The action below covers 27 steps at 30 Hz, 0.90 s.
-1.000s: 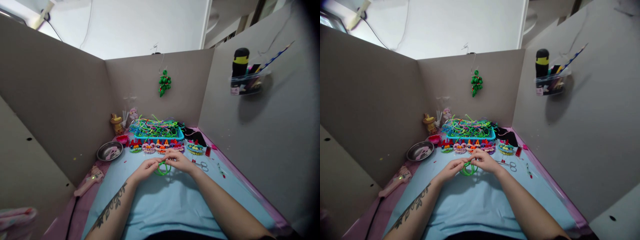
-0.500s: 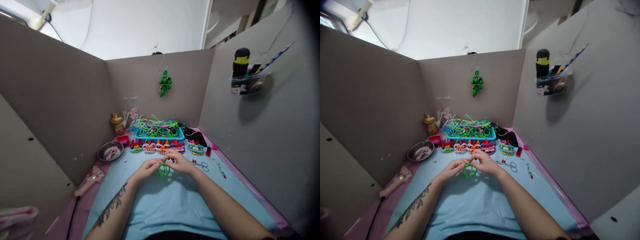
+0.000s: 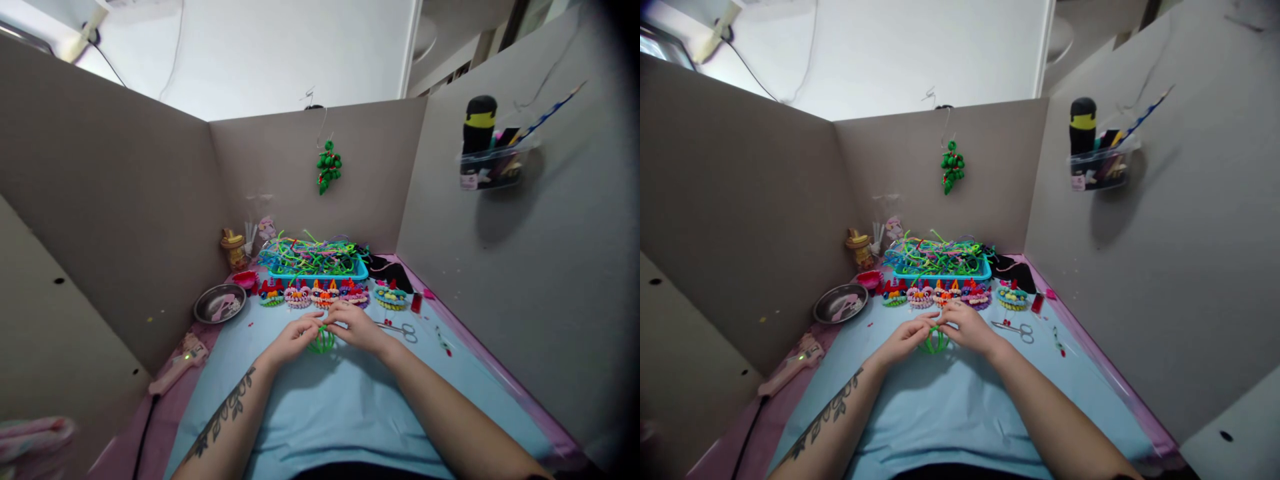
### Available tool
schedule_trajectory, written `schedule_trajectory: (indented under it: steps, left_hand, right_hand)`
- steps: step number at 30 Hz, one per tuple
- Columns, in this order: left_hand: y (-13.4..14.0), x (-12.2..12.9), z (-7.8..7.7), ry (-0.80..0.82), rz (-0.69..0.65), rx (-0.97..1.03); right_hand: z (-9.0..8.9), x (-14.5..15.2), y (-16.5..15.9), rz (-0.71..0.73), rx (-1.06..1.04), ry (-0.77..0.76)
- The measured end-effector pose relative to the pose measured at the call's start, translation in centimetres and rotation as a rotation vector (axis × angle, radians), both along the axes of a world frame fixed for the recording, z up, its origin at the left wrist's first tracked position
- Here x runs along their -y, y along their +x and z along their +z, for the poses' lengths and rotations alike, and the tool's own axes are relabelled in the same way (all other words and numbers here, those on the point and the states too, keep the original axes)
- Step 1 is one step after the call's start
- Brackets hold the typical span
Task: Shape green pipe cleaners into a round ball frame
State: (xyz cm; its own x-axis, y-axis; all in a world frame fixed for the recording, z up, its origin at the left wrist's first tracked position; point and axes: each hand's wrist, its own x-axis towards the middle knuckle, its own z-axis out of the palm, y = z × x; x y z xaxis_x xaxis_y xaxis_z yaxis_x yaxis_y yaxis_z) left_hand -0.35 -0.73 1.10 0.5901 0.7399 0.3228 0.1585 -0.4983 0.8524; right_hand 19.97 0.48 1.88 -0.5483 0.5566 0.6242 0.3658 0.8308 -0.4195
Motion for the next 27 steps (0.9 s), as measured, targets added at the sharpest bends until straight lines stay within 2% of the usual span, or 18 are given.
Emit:
schedule_trajectory:
  steps: [8,14,22,27]
  left_hand:
    - [0.0,-0.3,-0.4,0.002,0.002,-0.001]
    - [0.1,-0.3,-0.1,-0.055,0.044,-0.016]
    - [-0.1,-0.5,-0.3,0.011,0.061,0.049]
    - [0.0,-0.5,-0.1,0.044,0.044,0.028]
  right_hand:
    - [-0.4,-0.3,-0.2,0.025,-0.009,0.039]
    - [-0.7,-0.4,-0.3,0.022,-0.089,-0.046]
    - [-0.4,-0.6,-0.2,0.033,-0.247,-0.450]
    - [-1.1,-0.9,-0.6,0.102,-0.476,-0.764]
